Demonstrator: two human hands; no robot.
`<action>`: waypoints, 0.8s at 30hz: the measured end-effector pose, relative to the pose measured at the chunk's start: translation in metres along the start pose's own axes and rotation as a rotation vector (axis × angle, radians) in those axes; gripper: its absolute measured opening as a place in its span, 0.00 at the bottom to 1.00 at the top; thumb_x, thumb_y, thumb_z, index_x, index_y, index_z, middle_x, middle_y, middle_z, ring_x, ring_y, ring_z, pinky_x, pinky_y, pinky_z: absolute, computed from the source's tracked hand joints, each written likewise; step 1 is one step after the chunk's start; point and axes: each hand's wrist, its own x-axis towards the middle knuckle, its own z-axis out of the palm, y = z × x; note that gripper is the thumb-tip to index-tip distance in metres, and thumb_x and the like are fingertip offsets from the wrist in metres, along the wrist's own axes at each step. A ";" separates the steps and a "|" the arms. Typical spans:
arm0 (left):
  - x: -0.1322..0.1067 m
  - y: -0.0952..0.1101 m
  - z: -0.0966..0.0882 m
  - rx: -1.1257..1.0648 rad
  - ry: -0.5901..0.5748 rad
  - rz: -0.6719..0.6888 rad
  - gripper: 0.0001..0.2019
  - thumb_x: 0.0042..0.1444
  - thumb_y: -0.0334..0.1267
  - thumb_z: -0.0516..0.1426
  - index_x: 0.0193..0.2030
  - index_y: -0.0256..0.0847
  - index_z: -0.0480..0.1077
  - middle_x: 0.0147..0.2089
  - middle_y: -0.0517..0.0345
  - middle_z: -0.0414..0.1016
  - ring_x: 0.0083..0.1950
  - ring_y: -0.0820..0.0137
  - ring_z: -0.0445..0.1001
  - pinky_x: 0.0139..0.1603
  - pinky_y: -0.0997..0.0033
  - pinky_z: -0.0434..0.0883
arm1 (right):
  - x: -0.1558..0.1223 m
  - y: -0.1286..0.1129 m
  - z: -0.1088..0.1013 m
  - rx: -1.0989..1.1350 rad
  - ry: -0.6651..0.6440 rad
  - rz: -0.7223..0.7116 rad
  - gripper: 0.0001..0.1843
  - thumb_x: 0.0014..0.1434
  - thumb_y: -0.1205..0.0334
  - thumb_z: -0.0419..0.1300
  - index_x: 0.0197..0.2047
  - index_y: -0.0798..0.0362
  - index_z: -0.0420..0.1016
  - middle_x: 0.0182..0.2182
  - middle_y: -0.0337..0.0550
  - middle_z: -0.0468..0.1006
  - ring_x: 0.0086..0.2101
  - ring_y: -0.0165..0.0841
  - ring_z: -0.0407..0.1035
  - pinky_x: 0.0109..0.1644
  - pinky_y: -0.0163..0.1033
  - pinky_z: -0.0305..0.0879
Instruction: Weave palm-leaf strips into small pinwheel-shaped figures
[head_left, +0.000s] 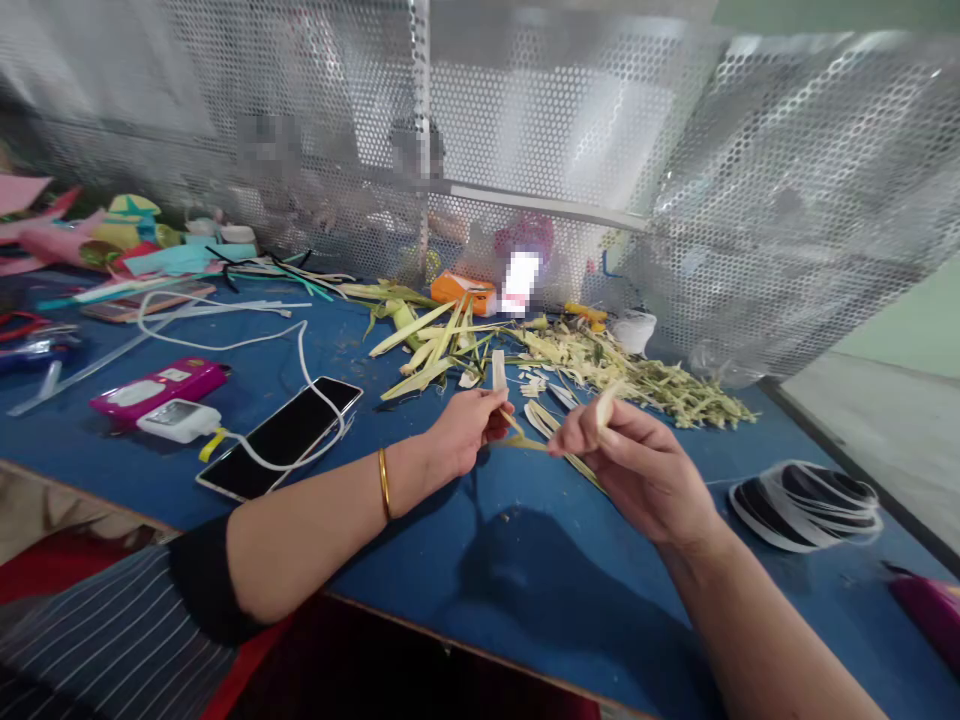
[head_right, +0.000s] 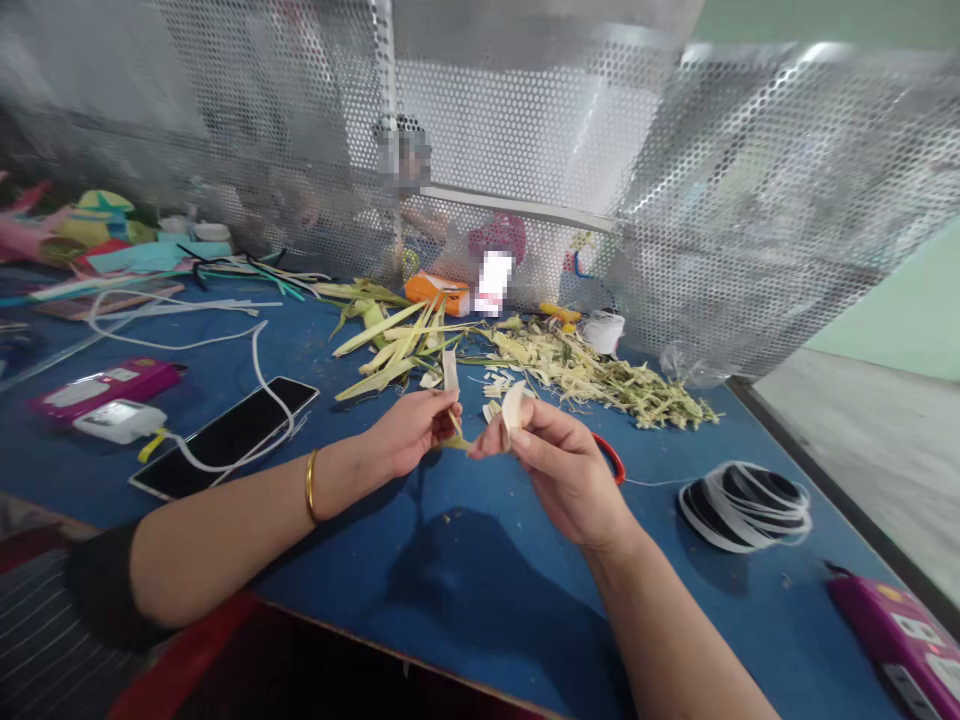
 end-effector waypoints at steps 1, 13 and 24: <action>0.001 0.000 0.000 -0.013 0.015 0.008 0.11 0.61 0.34 0.56 0.27 0.37 0.66 0.26 0.61 0.69 0.25 0.78 0.66 0.30 0.75 0.65 | -0.002 -0.005 -0.003 0.043 -0.079 0.012 0.10 0.55 0.57 0.66 0.27 0.52 0.74 0.26 0.40 0.72 0.30 0.34 0.71 0.39 0.40 0.69; 0.015 0.009 -0.009 -0.032 0.154 0.074 0.11 0.59 0.33 0.59 0.25 0.36 0.69 0.26 0.56 0.72 0.25 0.77 0.69 0.29 0.74 0.64 | -0.024 -0.019 -0.024 0.376 -0.606 0.254 0.19 0.53 0.54 0.67 0.18 0.53 0.67 0.17 0.36 0.70 0.13 0.28 0.69 0.16 0.30 0.63; -0.021 -0.004 0.007 0.129 -0.432 -0.054 0.06 0.54 0.36 0.61 0.36 0.36 0.73 0.27 0.63 0.68 0.24 0.78 0.66 0.30 0.74 0.65 | 0.015 0.026 -0.012 -0.187 0.368 0.216 0.20 0.46 0.49 0.70 0.22 0.53 0.67 0.14 0.32 0.64 0.17 0.23 0.55 0.22 0.32 0.51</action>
